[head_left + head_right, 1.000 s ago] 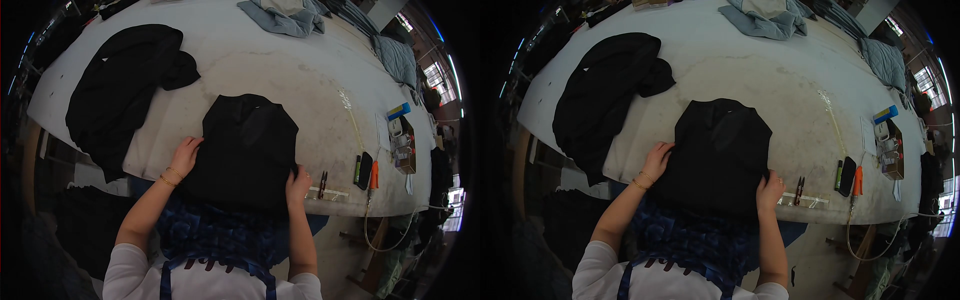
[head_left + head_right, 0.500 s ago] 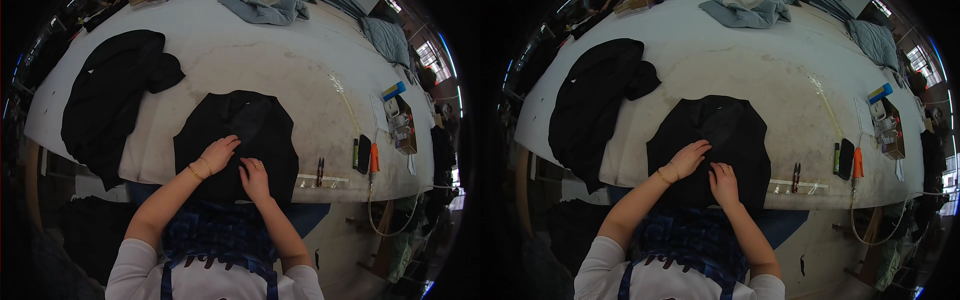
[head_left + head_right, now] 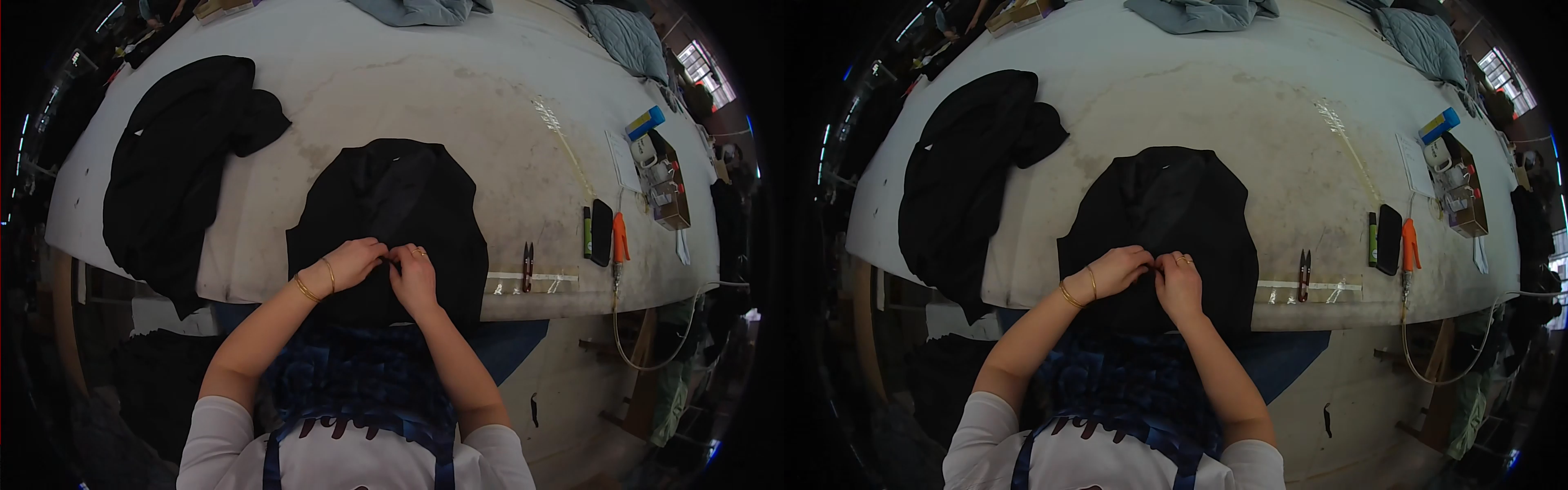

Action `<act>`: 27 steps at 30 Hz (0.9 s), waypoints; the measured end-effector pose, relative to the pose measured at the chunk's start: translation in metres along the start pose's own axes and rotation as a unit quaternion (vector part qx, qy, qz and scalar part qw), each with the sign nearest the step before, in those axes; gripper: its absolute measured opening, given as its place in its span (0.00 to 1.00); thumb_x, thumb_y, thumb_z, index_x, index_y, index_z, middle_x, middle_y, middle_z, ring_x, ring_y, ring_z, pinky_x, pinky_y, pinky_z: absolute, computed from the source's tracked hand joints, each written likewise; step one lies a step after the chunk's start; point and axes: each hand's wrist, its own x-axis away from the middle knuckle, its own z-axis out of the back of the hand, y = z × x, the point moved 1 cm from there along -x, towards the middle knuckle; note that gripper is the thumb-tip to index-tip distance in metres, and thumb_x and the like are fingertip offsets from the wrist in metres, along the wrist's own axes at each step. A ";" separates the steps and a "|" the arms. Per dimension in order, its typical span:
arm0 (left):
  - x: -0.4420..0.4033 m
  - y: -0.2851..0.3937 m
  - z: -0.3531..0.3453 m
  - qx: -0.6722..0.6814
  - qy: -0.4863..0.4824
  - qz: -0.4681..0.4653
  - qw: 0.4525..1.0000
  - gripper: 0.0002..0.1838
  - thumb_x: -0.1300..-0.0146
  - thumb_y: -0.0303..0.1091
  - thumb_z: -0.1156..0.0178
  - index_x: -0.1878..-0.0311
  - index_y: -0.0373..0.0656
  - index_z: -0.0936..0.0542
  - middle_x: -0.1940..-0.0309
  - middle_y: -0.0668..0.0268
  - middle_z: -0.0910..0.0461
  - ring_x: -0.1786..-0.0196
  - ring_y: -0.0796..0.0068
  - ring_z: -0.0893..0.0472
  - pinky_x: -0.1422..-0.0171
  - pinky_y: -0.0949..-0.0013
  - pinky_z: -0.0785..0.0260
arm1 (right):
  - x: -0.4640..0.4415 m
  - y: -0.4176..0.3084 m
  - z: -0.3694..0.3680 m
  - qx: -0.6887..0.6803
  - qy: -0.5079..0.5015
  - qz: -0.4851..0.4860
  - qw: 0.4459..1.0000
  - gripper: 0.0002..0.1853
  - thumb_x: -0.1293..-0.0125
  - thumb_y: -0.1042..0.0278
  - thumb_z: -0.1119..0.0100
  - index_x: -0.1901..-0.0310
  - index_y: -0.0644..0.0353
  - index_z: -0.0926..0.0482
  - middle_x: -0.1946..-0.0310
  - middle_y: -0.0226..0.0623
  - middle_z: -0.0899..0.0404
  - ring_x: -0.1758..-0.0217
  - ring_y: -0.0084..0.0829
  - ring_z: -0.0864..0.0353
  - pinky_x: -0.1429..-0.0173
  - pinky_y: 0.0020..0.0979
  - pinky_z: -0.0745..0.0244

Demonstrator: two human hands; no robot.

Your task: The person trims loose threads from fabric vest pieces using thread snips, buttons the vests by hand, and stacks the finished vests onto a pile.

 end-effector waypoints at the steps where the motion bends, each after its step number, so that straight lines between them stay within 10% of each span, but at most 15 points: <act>1: -0.003 -0.003 -0.002 0.002 0.005 0.004 1.000 0.06 0.41 0.26 0.42 0.60 0.36 0.22 0.64 0.57 0.24 0.62 0.57 0.20 0.57 0.63 0.26 | -0.001 0.001 0.000 0.004 -0.002 -0.002 1.000 0.08 0.51 0.80 0.36 0.67 0.62 0.22 0.69 0.37 0.23 0.63 0.39 0.23 0.59 0.36 0.26; 15: -0.001 -0.009 -0.004 0.211 0.117 0.094 0.966 0.07 0.44 0.25 0.37 0.62 0.36 0.23 0.59 0.59 0.28 0.61 0.66 0.22 0.56 0.71 0.26 | 0.001 0.004 0.004 -0.033 0.034 0.039 0.998 0.05 0.50 0.80 0.37 0.71 0.62 0.22 0.71 0.35 0.23 0.67 0.37 0.23 0.63 0.34 0.25; 27: 0.014 0.000 -0.032 -0.050 0.172 -0.074 0.981 0.05 0.44 0.23 0.42 0.64 0.35 0.24 0.64 0.59 0.27 0.60 0.60 0.23 0.56 0.63 0.26 | 0.003 0.003 0.002 -0.020 0.053 0.096 0.994 0.03 0.48 0.80 0.38 0.71 0.64 0.22 0.72 0.39 0.21 0.68 0.39 0.22 0.63 0.34 0.25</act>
